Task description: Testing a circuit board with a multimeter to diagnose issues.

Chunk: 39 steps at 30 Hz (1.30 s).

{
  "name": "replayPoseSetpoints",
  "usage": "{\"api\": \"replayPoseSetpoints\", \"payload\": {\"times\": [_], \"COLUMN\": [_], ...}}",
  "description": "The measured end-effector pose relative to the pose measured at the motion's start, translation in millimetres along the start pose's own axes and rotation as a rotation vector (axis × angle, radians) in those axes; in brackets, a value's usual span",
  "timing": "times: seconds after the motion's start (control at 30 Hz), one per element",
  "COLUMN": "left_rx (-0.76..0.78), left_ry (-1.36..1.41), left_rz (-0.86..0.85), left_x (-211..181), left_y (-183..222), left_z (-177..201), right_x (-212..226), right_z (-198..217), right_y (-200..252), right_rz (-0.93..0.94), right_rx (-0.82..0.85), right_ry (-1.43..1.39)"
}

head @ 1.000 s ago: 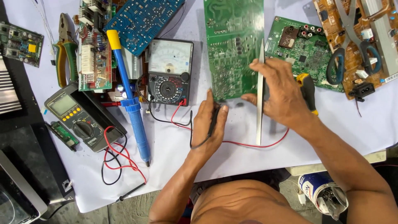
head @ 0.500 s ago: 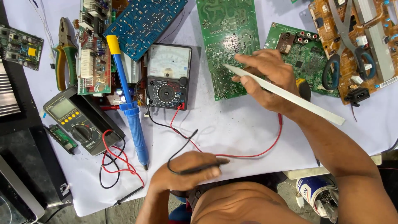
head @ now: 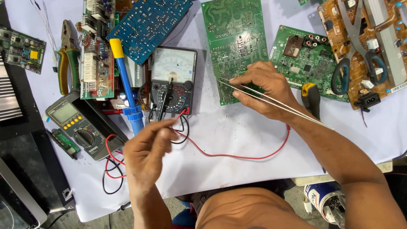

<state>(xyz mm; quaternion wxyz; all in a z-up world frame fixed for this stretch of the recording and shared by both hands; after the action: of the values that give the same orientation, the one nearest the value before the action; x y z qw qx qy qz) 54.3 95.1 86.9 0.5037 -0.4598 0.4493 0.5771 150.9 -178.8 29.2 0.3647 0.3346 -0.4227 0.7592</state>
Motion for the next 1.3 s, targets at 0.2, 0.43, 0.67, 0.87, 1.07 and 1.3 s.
{"api": "replayPoseSetpoints", "payload": {"times": [0.2,0.43,0.67,0.87,1.07,1.3], "left_rx": [-0.092,-0.143,-0.267,0.089,0.124,0.087], "left_ry": [-0.099,-0.345,-0.376,-0.723,-0.741,-0.771], "left_rz": [-0.066,-0.375,-0.402,-0.3,-0.241,-0.31], "left_x": [17,15,22,39,61,51], "left_y": [-11,-22,-24,-45,-53,-49], "left_z": [-23,-66,-57,-101,-109,-107], "right_x": [7,9,8,12,9,11], "right_z": [-4,-8,-6,-7,-5,-10], "right_y": [3,5,6,5,4,5], "right_rz": [0.097,0.141,0.165,0.165,0.132,0.145], "right_rx": [-0.021,0.001,-0.002,0.028,-0.022,0.017], "right_ry": [0.051,0.051,0.016,-0.013,-0.048,0.007]}}
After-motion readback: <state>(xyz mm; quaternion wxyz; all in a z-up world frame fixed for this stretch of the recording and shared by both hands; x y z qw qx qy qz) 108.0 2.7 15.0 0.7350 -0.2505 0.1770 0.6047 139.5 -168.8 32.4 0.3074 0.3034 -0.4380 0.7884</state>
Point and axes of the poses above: each hand's wrist, its own y-axis away from the middle knuckle, its own z-axis out of the back of the hand, x = y × z, the point moved 5 cm from there along -y, towards the middle knuckle, and after that the axes turned 2 degrees about y, right-handed, at the moved point
